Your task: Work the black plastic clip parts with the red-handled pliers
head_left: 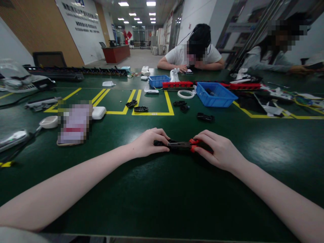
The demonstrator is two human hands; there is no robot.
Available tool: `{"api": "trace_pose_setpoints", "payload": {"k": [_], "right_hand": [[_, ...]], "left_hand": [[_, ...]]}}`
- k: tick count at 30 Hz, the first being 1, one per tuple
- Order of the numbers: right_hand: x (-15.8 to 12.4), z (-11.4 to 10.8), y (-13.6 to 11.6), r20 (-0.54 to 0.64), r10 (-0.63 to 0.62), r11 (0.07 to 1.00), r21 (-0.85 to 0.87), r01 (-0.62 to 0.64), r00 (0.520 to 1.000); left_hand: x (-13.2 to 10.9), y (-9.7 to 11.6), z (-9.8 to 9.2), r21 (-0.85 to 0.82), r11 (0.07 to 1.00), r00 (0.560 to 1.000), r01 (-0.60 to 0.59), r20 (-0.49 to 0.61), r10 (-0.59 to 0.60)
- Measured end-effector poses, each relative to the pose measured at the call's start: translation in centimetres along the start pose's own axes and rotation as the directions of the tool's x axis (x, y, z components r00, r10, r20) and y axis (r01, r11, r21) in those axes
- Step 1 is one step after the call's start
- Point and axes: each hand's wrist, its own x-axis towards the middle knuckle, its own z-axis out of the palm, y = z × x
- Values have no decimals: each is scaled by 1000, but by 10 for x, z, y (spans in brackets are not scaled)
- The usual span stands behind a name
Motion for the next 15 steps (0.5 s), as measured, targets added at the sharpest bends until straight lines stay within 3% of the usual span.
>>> {"api": "trace_pose_setpoints", "payload": {"k": [4, 15], "right_hand": [[1, -3, 1, 0, -71, 995, -67, 71, 997], [4, -1, 5, 58, -101, 977, -184, 110, 993]], "left_hand": [[1, 1, 0, -21, 1000, 1000, 17, 4, -17], [2, 2, 0, -22, 1000, 1000, 22, 7, -22]]}}
